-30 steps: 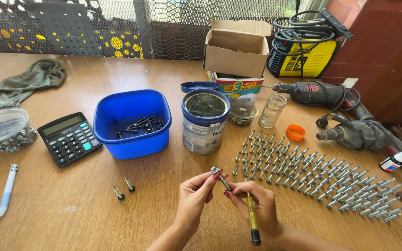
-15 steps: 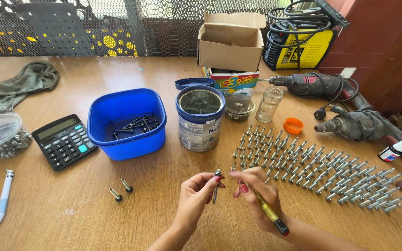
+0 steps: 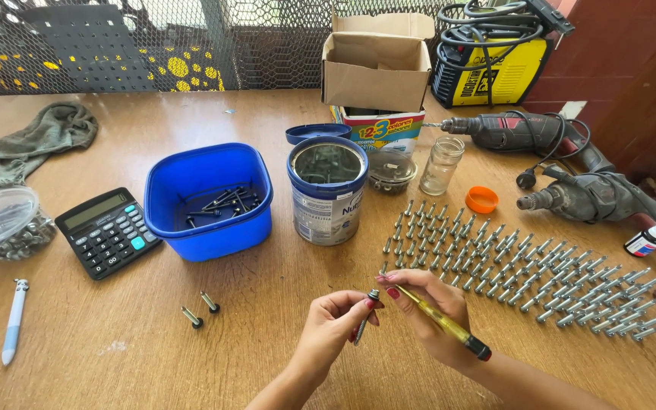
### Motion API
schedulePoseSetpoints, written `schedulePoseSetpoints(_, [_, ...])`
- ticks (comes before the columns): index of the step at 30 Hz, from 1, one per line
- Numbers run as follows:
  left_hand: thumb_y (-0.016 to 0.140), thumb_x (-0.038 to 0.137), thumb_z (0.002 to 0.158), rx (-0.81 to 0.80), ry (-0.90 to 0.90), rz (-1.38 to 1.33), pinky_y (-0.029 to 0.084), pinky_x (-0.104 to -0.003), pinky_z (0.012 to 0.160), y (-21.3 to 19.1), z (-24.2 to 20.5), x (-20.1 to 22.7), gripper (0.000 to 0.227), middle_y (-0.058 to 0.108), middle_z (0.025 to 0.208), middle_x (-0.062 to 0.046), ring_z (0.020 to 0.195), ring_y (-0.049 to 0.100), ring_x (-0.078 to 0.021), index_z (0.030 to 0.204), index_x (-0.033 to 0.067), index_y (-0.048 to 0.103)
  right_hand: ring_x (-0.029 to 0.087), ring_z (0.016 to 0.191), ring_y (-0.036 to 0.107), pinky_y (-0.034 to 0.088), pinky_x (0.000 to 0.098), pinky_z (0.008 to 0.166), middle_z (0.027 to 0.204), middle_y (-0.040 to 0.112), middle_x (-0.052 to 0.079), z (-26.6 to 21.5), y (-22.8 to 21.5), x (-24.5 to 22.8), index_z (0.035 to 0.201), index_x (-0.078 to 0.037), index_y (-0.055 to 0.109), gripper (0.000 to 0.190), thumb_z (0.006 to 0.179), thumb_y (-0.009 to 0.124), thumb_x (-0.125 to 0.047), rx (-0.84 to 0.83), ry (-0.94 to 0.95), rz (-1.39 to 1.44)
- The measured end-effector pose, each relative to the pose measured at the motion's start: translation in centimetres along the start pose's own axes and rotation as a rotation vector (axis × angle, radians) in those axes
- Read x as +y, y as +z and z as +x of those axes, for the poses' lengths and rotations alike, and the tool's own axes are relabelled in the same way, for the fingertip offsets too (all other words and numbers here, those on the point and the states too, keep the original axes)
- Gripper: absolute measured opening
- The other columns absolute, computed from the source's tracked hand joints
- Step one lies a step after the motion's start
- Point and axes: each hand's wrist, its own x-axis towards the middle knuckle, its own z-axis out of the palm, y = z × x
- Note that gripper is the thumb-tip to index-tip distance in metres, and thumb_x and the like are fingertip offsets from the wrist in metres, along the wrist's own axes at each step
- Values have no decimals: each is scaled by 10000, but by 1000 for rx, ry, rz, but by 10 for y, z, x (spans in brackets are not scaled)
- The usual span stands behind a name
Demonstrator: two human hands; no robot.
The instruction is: Assembling metal bolts with washers on a workshop table
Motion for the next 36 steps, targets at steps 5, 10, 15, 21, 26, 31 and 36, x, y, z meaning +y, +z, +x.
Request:
schedulePoseSetpoints(5, [762,143,922,-14,-50,-37,371,-202,479,4,-4,9,138,768,752,-91,503,472,-61,925,10,798,221,1057,797,652,306,911,1147,803,122,0,-5,5,1172,-34,700,216,992,584,-59,-127,80,33])
schedulePoseSetpoints(10, [809,149,885,-43,-30,-58,340,-192,461,6,-5,8,142,778,756,-103,492,457,-49,915,10,806,180,1014,779,616,275,937,1081,803,92,-2,-7,10,1126,-43,729,232,913,677,33,-158,84,46])
schedulePoseSetpoints(15, [828,188,868,-45,23,52,379,-203,553,7,-6,7,179,807,755,-89,603,525,-34,905,15,852,214,897,787,659,286,798,949,791,134,0,-9,17,1010,2,731,169,857,731,74,-136,222,247])
schedulePoseSetpoints(21, [778,198,916,-113,98,85,371,-193,453,6,-5,-3,217,806,752,-81,494,456,-27,934,-6,850,150,736,735,627,233,669,847,757,86,4,-12,23,916,-30,729,120,830,804,6,-177,312,243])
schedulePoseSetpoints(26, [774,241,936,-152,87,155,318,-208,484,7,-7,2,241,663,613,6,519,401,-35,888,21,860,147,711,702,576,242,644,814,734,82,4,-12,26,921,-20,736,70,867,774,-41,-176,421,291])
schedulePoseSetpoints(31, [768,201,929,-146,67,88,414,-198,489,7,-4,2,211,806,777,-44,537,456,-22,921,6,850,216,840,768,678,307,787,917,769,139,7,-14,31,1062,3,741,184,997,605,-102,-134,331,306])
schedulePoseSetpoints(36, [700,178,962,-76,-54,-20,365,-163,445,7,-2,5,230,832,902,-101,492,465,-23,1089,33,826,292,866,794,687,398,835,940,793,219,10,-16,26,1115,15,584,188,966,603,-97,66,366,325])
